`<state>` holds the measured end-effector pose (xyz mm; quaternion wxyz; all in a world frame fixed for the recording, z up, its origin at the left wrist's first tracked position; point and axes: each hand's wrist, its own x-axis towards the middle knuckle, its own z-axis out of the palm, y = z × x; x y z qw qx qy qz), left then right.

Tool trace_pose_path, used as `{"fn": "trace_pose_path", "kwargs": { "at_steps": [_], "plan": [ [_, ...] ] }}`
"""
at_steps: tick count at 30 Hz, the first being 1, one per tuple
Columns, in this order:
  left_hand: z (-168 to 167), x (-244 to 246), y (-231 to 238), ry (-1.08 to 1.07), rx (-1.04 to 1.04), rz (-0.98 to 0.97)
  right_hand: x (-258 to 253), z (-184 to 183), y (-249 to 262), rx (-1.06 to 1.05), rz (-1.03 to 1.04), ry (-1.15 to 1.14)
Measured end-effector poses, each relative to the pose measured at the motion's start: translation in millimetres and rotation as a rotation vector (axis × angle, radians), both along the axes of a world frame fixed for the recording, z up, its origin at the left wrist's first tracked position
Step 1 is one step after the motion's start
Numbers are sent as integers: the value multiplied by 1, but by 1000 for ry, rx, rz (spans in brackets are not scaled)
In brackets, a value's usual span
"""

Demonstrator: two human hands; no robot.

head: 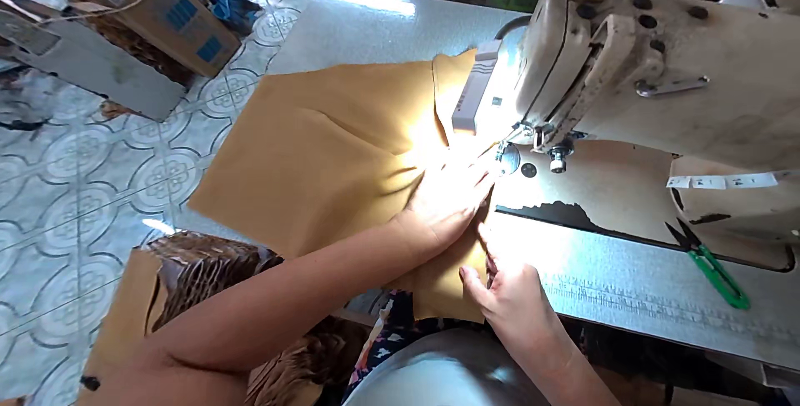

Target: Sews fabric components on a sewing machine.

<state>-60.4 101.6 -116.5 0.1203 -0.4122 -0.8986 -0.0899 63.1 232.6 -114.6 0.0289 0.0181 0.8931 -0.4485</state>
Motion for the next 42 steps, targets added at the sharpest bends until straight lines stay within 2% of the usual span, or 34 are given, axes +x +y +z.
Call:
{"fn": "trace_pose_path", "kwargs": {
  "at_steps": [6,18,28,33,36,42],
  "plan": [
    [-17,5,-2,-97,98,-13,3,-5,2,-19,-16,34],
    [-11,-12,5,-204,102,-24,-11,-5,6,-27,-42,31],
    [-10,-18,4,-212,75,-21,-16,-3,6,-36,-63,5],
    [-11,-29,1,-112,126,-112,-29,-2,8,-71,-90,9],
    [-5,-15,-3,-118,109,-128,-30,-1,9,-66,-86,20],
    [-24,2,-10,-79,256,-131,-18,-4,10,-52,-65,27]
  ]
}}
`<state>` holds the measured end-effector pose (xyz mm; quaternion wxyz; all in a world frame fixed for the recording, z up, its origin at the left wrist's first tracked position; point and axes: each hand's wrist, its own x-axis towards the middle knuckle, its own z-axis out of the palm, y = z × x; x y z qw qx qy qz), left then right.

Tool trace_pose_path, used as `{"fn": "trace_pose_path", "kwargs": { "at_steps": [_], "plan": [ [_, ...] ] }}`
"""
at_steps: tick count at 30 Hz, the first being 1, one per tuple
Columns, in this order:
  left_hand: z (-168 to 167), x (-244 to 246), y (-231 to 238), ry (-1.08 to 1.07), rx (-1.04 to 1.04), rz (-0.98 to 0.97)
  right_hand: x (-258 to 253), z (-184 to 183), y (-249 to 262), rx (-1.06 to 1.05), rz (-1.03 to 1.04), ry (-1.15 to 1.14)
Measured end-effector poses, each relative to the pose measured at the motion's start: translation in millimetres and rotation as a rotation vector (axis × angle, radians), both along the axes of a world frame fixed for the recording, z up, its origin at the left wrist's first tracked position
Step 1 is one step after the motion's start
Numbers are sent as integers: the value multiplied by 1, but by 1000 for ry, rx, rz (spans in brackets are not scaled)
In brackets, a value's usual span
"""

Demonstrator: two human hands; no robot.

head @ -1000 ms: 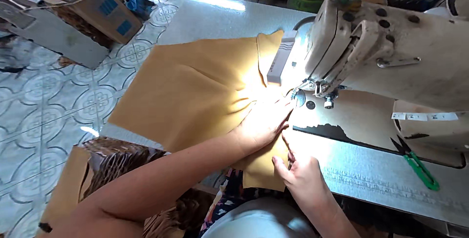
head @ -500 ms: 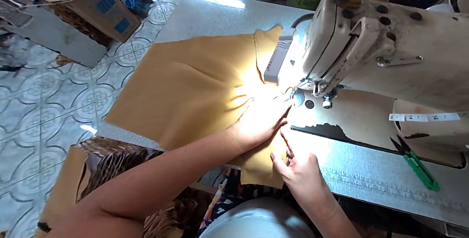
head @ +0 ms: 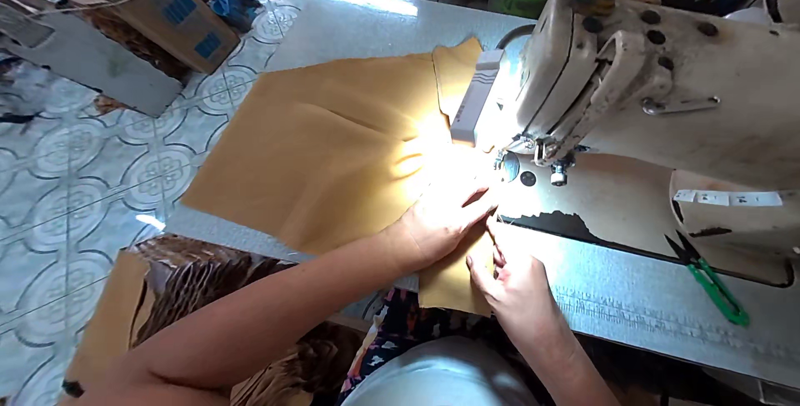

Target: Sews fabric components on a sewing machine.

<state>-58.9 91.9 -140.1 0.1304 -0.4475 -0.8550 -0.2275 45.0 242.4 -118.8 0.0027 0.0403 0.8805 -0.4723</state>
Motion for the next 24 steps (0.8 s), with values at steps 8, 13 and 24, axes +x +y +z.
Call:
{"fn": "trace_pose_path", "kwargs": {
  "at_steps": [8,13,24],
  "plan": [
    [1,-10,-1,-7,22,-39,-4,-2,0,-23,-14,26],
    [7,-13,-1,-1,-2,-65,-9,3,-1,7,-26,-2],
    [4,1,-13,-129,19,-76,31,-17,12,537,61,570]
  ]
}}
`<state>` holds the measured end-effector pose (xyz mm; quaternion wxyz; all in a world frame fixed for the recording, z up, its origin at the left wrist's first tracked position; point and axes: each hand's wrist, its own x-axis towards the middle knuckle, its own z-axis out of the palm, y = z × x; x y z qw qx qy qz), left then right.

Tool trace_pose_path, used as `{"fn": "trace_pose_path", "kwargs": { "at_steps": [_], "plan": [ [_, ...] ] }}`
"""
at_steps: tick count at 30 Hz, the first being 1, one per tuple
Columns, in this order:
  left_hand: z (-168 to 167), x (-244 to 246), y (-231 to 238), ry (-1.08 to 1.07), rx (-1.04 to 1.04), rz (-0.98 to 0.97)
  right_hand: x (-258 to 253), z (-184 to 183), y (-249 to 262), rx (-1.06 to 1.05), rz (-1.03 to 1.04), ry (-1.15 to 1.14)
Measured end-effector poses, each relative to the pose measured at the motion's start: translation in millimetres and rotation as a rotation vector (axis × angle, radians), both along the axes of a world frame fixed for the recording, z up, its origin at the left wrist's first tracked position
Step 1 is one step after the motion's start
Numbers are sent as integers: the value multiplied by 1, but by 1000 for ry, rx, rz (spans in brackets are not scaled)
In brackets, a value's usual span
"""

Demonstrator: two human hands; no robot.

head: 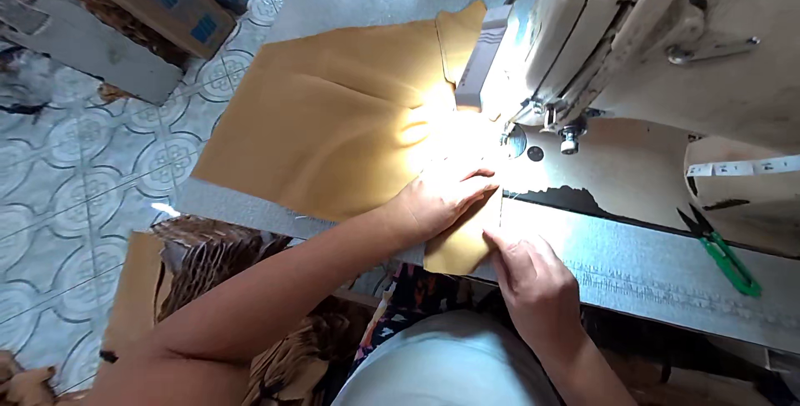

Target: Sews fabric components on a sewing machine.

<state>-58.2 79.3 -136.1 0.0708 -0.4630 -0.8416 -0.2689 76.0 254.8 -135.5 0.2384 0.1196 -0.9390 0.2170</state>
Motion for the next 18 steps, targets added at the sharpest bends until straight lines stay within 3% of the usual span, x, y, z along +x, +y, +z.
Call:
{"fn": "trace_pose_path", "kwargs": {
  "at_steps": [9,18],
  "plan": [
    [0,-1,0,-14,-1,-8,7,-16,-1,4,-7,-1],
    [7,22,-20,4,-149,-126,20,-11,-1,115,28,14]
  ]
}}
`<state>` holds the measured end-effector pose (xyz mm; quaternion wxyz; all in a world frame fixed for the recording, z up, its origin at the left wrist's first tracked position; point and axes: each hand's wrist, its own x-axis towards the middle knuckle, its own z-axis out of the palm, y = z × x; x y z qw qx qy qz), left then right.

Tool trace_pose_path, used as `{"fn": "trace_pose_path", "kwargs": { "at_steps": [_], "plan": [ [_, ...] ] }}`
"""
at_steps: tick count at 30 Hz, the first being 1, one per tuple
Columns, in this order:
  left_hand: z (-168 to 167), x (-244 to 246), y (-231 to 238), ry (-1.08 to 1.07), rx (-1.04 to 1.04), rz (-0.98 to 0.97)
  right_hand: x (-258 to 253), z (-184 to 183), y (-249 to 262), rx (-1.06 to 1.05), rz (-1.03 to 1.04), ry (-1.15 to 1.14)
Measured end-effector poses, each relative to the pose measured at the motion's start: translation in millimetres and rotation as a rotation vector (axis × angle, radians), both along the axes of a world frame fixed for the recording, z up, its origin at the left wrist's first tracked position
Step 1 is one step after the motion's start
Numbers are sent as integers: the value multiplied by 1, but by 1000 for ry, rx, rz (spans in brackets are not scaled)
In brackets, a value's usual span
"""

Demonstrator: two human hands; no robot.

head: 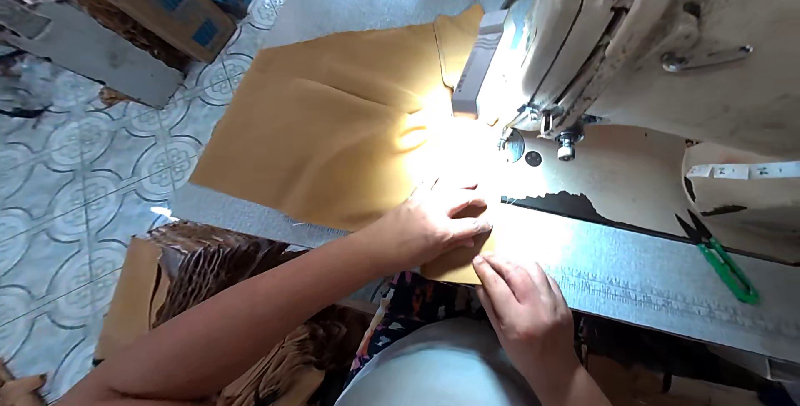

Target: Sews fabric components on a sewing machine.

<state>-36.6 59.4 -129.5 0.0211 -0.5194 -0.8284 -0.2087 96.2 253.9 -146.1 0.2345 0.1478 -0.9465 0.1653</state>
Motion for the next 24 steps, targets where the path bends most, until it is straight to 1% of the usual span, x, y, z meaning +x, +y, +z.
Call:
{"fn": "trace_pose_path", "kwargs": {
  "at_steps": [4,8,14,19,24],
  "plan": [
    [-3,-7,-1,-47,18,-8,-5,1,0,18,0,-1],
    [-4,-30,5,-1,89,-39,-23,3,2,-2,-21,-23],
    [-2,-66,16,39,113,-64,-59,2,7,16,-12,4],
    [1,-93,20,38,38,-62,-82,-1,8,3,-51,38],
    [3,-106,22,94,21,-96,-85,2,3,-4,-104,0]
  ]
}}
